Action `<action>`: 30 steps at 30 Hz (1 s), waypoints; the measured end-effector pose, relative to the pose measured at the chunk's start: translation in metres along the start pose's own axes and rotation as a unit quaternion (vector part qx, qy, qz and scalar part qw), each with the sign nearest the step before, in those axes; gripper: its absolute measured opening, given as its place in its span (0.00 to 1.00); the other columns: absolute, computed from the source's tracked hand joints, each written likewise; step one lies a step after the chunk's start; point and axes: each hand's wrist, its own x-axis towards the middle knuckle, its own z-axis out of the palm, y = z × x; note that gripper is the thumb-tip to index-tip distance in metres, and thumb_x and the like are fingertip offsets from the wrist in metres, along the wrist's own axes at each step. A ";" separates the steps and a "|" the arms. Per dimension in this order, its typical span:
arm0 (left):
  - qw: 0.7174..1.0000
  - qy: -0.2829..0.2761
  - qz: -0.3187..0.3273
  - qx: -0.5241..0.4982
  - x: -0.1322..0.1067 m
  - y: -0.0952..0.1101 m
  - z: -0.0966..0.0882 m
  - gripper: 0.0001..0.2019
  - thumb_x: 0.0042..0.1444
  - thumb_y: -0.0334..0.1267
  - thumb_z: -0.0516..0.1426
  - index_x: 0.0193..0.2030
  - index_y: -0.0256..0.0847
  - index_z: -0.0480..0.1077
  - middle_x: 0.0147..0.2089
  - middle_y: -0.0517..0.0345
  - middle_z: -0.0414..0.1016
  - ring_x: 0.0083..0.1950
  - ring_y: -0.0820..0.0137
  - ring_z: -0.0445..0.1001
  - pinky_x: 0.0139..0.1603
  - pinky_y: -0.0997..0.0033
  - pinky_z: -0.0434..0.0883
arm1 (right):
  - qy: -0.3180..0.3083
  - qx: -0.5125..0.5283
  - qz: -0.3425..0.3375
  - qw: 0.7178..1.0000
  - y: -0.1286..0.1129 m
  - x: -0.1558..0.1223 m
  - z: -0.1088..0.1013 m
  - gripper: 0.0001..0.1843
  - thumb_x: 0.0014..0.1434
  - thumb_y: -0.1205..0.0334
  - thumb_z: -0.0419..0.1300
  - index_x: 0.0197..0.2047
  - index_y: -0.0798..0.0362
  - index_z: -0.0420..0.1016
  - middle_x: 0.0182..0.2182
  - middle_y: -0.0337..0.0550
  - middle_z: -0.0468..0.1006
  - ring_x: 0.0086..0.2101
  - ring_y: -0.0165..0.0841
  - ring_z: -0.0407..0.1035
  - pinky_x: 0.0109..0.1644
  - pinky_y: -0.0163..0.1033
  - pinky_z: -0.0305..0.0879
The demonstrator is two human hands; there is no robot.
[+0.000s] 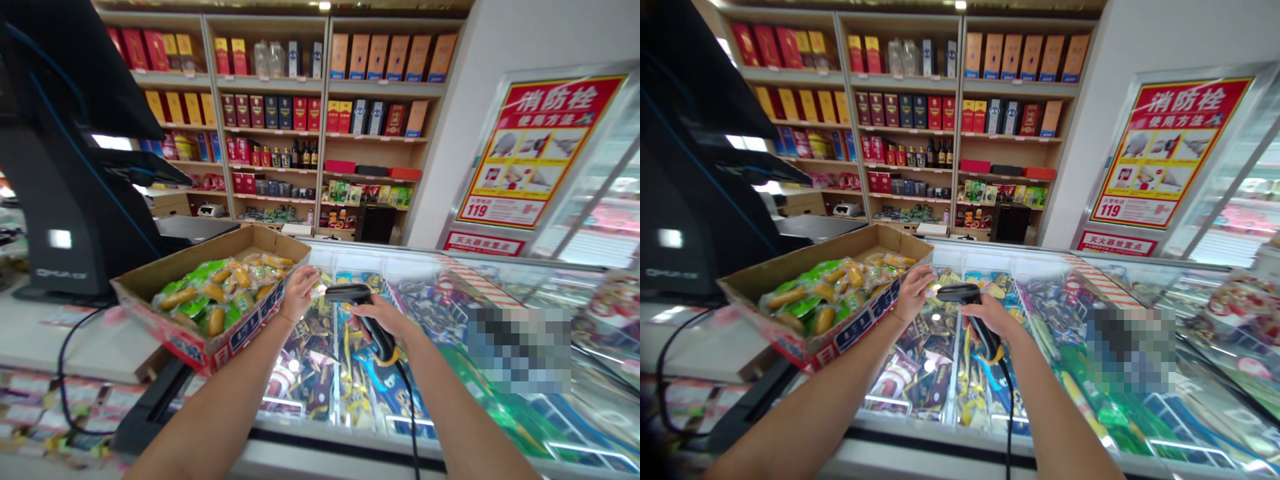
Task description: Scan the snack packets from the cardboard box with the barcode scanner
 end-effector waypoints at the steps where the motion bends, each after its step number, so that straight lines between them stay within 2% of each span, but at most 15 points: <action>1: 1.000 -0.001 0.002 -0.001 0.000 0.000 0.000 0.13 0.58 0.32 0.51 0.38 0.46 0.76 0.49 0.51 0.76 0.60 0.65 0.68 0.65 0.54 0.63 | 0.004 0.001 0.002 1.000 0.000 0.000 0.000 0.13 0.48 0.54 0.63 0.24 0.57 0.73 0.17 0.43 0.76 0.12 0.29 0.65 0.15 0.32 0.60; 6: 0.999 -0.012 -0.021 0.022 0.000 -0.002 0.002 0.14 0.57 0.29 0.51 0.40 0.47 0.76 0.51 0.52 0.76 0.61 0.65 0.67 0.64 0.53 0.64 | 0.018 0.000 0.001 1.000 -0.002 -0.001 0.001 0.13 0.48 0.54 0.62 0.22 0.56 0.71 0.18 0.45 0.76 0.12 0.29 0.65 0.14 0.33 0.60; 10: 0.999 -0.001 0.025 0.036 -0.002 -0.005 0.003 0.16 0.56 0.27 0.50 0.41 0.46 0.76 0.50 0.50 0.75 0.57 0.65 0.69 0.62 0.56 0.66 | 0.031 0.035 -0.003 0.999 -0.006 -0.001 -0.001 0.11 0.47 0.56 0.62 0.23 0.56 0.70 0.17 0.42 0.75 0.13 0.29 0.65 0.15 0.32 0.60; 12: 0.997 -0.009 0.051 0.050 -0.004 -0.007 0.005 0.17 0.56 0.26 0.50 0.42 0.45 0.76 0.50 0.49 0.75 0.55 0.65 0.70 0.61 0.56 0.66 | 0.063 0.048 -0.008 0.997 -0.008 -0.001 -0.004 0.10 0.47 0.57 0.62 0.24 0.55 0.70 0.17 0.41 0.75 0.13 0.29 0.66 0.15 0.32 0.61; 15: 0.993 -0.039 0.049 0.095 -0.006 -0.007 0.012 0.17 0.55 0.26 0.51 0.46 0.44 0.76 0.50 0.49 0.76 0.54 0.64 0.71 0.63 0.54 0.63 | 0.162 0.070 -0.016 0.984 -0.011 0.002 -0.013 0.09 0.47 0.58 0.62 0.24 0.56 0.70 0.16 0.41 0.74 0.12 0.30 0.65 0.14 0.34 0.61; 18: 0.987 -0.083 0.012 0.134 -0.006 0.002 0.022 0.16 0.55 0.28 0.55 0.48 0.42 0.75 0.49 0.49 0.77 0.52 0.62 0.73 0.60 0.57 0.65 | 0.259 0.107 -0.016 0.960 -0.012 0.004 -0.025 0.08 0.47 0.60 0.63 0.25 0.55 0.70 0.17 0.41 0.74 0.12 0.31 0.65 0.14 0.36 0.63; 21: 0.977 -0.130 -0.045 0.163 0.001 0.018 0.035 0.15 0.54 0.31 0.57 0.48 0.40 0.74 0.46 0.48 0.78 0.48 0.61 0.75 0.55 0.61 0.67 | 0.310 0.137 -0.028 0.940 -0.014 0.003 -0.034 0.07 0.47 0.61 0.63 0.25 0.54 0.70 0.17 0.40 0.74 0.13 0.31 0.66 0.15 0.36 0.64; 26: 0.954 -0.167 -0.155 0.195 0.026 0.047 0.060 0.10 0.55 0.37 0.56 0.42 0.40 0.75 0.42 0.49 0.80 0.45 0.61 0.76 0.44 0.67 0.68 | 0.347 0.166 -0.044 0.922 -0.016 0.000 -0.042 0.07 0.49 0.61 0.63 0.24 0.53 0.69 0.16 0.38 0.73 0.13 0.30 0.65 0.16 0.36 0.64; 30: 0.948 -0.175 -0.167 0.208 0.045 0.065 0.084 0.10 0.56 0.38 0.55 0.41 0.41 0.75 0.41 0.49 0.80 0.45 0.61 0.77 0.41 0.69 0.66 | 0.354 0.189 -0.058 0.914 -0.015 0.001 -0.046 0.09 0.50 0.61 0.62 0.22 0.52 0.68 0.16 0.39 0.73 0.13 0.30 0.64 0.15 0.36 0.64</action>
